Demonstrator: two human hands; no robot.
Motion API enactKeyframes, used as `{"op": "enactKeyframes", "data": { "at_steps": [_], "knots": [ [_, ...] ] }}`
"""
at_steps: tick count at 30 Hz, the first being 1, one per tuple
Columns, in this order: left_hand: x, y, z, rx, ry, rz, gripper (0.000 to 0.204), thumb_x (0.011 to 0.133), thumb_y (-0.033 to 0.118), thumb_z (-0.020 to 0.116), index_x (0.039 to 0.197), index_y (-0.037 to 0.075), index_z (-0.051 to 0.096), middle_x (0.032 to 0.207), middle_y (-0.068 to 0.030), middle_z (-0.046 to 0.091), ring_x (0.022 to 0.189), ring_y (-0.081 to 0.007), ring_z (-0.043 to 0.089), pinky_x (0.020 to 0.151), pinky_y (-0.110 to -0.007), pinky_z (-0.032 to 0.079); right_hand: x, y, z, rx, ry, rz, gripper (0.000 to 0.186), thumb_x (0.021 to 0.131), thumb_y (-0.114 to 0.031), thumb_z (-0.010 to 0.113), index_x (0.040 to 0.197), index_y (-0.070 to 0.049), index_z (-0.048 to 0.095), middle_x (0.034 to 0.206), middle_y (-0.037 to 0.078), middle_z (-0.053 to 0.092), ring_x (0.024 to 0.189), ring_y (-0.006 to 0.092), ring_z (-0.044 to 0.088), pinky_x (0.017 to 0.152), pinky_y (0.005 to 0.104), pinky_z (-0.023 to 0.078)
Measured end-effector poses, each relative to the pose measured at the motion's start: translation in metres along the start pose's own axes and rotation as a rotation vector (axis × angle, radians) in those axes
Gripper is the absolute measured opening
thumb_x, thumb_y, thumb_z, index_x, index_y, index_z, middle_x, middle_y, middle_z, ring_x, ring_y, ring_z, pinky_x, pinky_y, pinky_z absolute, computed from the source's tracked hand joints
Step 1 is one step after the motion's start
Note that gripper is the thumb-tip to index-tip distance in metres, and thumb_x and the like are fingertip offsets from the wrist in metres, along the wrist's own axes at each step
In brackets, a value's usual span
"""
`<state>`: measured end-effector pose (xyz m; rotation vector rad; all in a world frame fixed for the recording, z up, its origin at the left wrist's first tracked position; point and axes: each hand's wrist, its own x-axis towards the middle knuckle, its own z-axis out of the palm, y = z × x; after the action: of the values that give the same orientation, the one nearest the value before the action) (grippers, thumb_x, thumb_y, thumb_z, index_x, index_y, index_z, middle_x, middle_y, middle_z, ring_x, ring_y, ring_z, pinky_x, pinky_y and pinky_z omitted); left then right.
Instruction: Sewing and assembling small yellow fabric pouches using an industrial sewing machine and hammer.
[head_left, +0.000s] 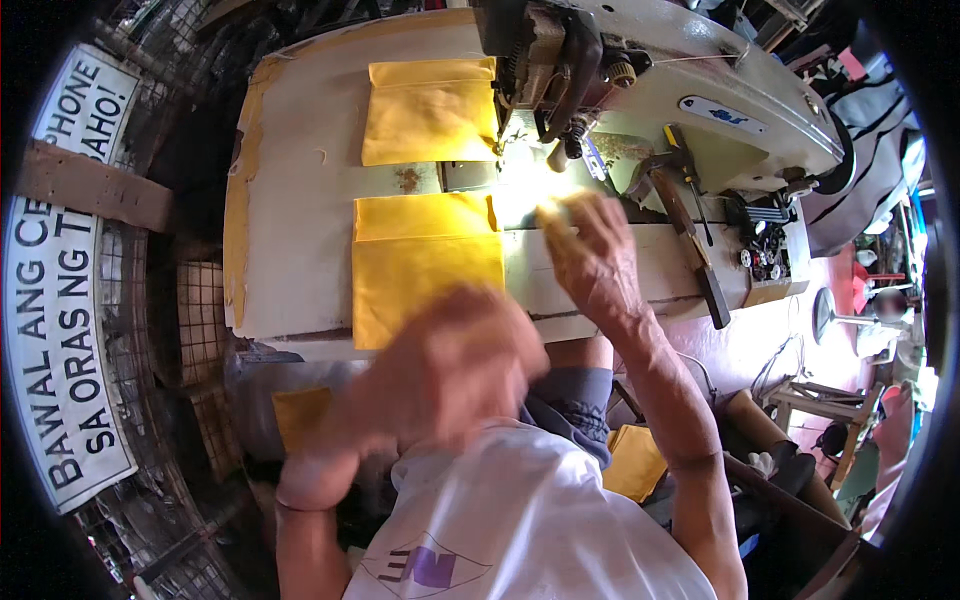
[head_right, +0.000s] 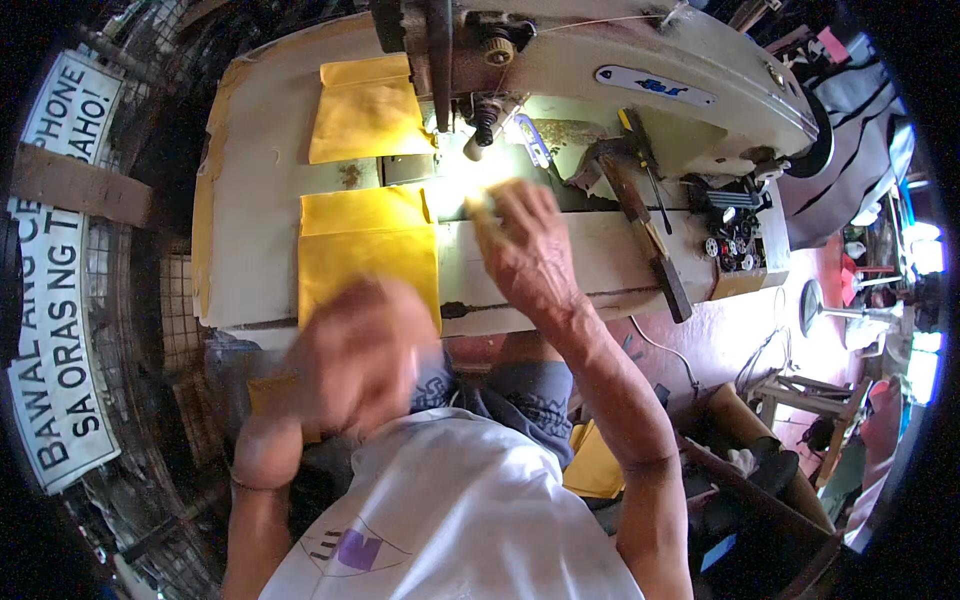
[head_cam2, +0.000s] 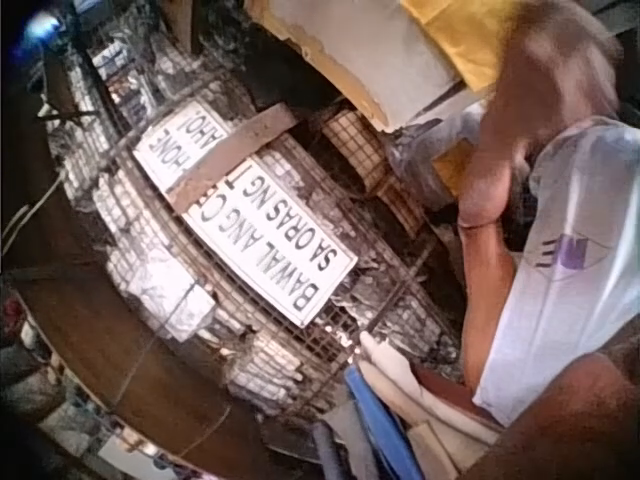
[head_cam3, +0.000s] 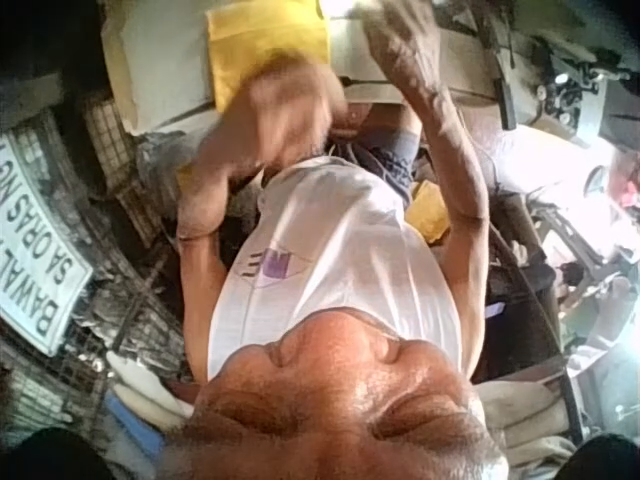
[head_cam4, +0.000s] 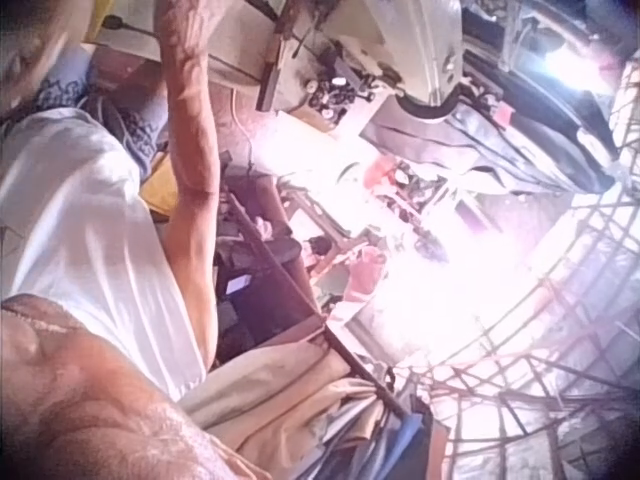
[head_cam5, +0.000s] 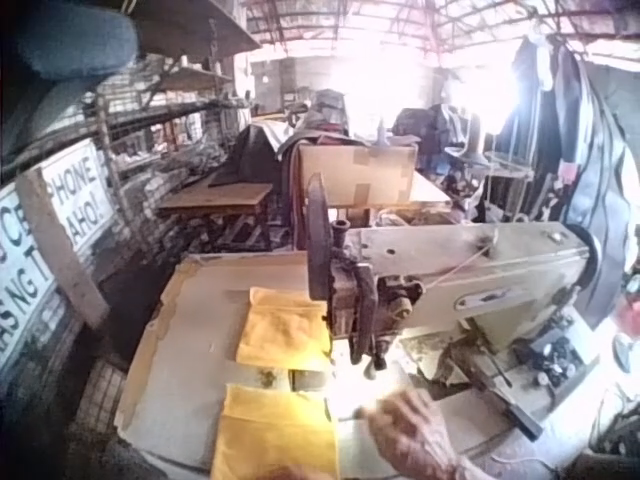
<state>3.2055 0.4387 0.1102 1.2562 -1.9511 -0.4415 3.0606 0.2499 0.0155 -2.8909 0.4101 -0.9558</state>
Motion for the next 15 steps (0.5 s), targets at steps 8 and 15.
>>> {"op": "enactKeyframes", "data": {
  "at_steps": [8,15],
  "knots": [
    [-0.001,-0.116,0.021,0.569,0.028,-0.117,0.037,0.085,0.013,0.067,0.121,0.002,0.063,0.127,-0.0143,0.059,0.125,-0.0322,0.052,0.108,-0.047,0.040,0.009,0.009,0.007,0.231,-0.156,-0.176,0.038,0.084,-0.015,0.068,0.120,-0.003,0.065,0.126,0.012,0.064,0.114,0.0283,0.063,0.094,0.0402,0.050],
    [0.003,-0.111,0.025,0.553,0.023,-0.135,0.040,0.086,0.014,0.068,0.123,0.001,0.062,0.125,-0.0142,0.059,0.124,-0.0309,0.053,0.108,-0.047,0.040,0.011,0.011,0.005,0.179,-0.168,-0.146,0.039,0.084,-0.020,0.074,0.120,-0.006,0.067,0.127,0.009,0.065,0.114,0.0255,0.063,0.090,0.0380,0.050]
  ]
}}
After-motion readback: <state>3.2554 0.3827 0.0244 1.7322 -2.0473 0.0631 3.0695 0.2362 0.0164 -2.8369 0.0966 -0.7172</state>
